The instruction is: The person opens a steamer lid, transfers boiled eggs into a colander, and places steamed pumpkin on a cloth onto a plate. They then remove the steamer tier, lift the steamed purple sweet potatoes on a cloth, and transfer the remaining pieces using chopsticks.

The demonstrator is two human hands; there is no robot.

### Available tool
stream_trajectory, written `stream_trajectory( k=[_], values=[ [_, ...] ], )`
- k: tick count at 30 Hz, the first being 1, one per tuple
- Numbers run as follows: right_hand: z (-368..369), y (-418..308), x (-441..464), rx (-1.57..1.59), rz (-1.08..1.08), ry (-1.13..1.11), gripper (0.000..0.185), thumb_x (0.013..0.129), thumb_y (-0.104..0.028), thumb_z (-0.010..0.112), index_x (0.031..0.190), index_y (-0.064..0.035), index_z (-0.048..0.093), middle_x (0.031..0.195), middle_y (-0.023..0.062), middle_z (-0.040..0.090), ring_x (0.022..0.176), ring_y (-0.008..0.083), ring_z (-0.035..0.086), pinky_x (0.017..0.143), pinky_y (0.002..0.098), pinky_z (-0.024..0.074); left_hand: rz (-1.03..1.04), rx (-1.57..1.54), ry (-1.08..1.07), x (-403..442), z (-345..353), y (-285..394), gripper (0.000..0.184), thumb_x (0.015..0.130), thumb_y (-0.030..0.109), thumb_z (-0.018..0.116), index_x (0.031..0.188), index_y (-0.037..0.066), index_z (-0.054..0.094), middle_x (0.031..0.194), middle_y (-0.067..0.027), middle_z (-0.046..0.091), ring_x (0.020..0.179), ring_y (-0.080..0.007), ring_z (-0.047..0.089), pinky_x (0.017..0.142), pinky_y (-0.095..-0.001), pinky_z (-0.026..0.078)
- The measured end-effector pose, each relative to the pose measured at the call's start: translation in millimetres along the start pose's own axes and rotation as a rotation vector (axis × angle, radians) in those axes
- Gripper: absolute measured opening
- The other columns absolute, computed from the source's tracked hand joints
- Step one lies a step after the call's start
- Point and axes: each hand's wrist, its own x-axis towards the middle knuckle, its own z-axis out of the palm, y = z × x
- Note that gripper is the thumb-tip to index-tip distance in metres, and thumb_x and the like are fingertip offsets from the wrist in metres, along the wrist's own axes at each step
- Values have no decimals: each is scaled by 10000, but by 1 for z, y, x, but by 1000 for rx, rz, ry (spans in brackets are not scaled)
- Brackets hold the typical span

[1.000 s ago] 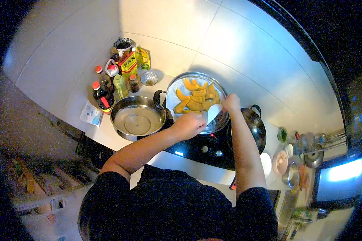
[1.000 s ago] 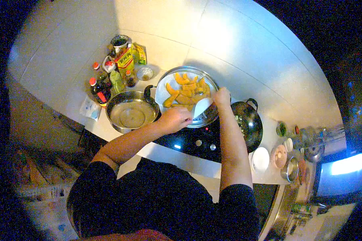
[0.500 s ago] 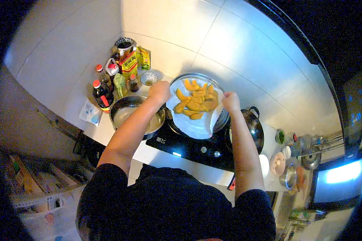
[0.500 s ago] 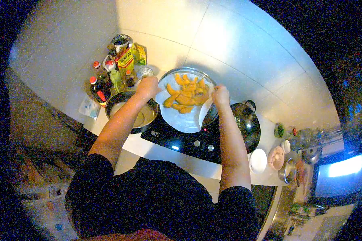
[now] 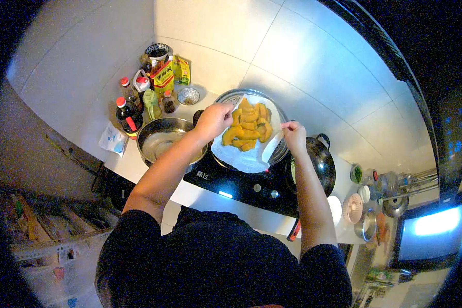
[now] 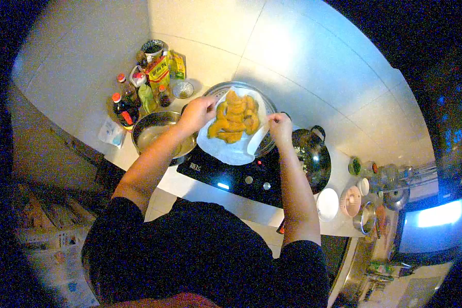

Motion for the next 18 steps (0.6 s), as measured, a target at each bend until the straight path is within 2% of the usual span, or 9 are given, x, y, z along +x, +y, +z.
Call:
stream_trajectory(
  k=[3,4,7,8,11,13,14,17,18],
  values=[
    [-2,-3,-17,24,-140,73,100,692,-17,561,751,-41,638,789,121,597,767,218,586,687,304,453,148,-62,98,-7,10,-2,125,640,38,572,655,22,449,604,-134,511,588,-328,522,521,-393,408],
    [-2,-5,-22,43,-185,96,99,702,-16,559,760,-41,635,806,115,594,787,212,583,704,301,451,118,-47,79,-11,8,5,129,660,41,575,671,24,447,632,-136,528,608,-315,537,538,-381,421],
    [14,13,-33,155,-53,19,112,731,-14,552,798,-46,636,825,98,593,752,208,586,658,302,481,56,-235,109,-15,21,7,118,690,43,570,701,28,454,665,-138,551,634,-291,564,562,-364,437],
    [8,-12,-38,230,70,-29,103,771,-24,538,813,-18,632,811,84,605,675,177,595,573,278,505,12,-225,78,-15,26,5,102,705,51,576,721,34,477,700,-128,569,652,-269,576,574,-348,447],
    [10,-19,-37,444,250,-92,115,802,-36,522,827,9,624,790,76,610,597,144,591,495,253,508,-72,-256,-1,-11,34,11,73,736,67,593,778,48,537,770,-108,606,685,-219,600,596,-308,468],
    [14,-24,-33,539,276,-79,124,804,-18,512,851,52,603,767,97,606,574,153,591,498,252,514,-65,-351,-43,-10,37,24,85,739,65,603,814,56,563,770,-106,609,676,-208,601,589,-296,470],
    [13,-29,-32,592,304,-77,124,800,-13,515,858,61,596,768,105,603,577,157,591,499,250,515,27,-272,-100,-10,42,24,162,733,144,628,862,59,579,766,-121,604,712,-237,598,647,-335,477],
    [14,-41,-26,751,410,-63,134,783,-8,535,872,88,564,784,125,588,611,173,593,530,247,524,174,-35,-207,-16,37,51,249,721,271,638,855,68,585,835,-130,601,838,-265,578,759,-416,441],
    [19,-33,-23,769,431,-63,137,781,-11,538,876,86,560,789,124,584,620,175,593,538,249,526,126,2,-366,-17,34,62,494,650,429,665,934,37,569,1079,-197,521,1055,-347,464,893,-467,356]
  ],
)
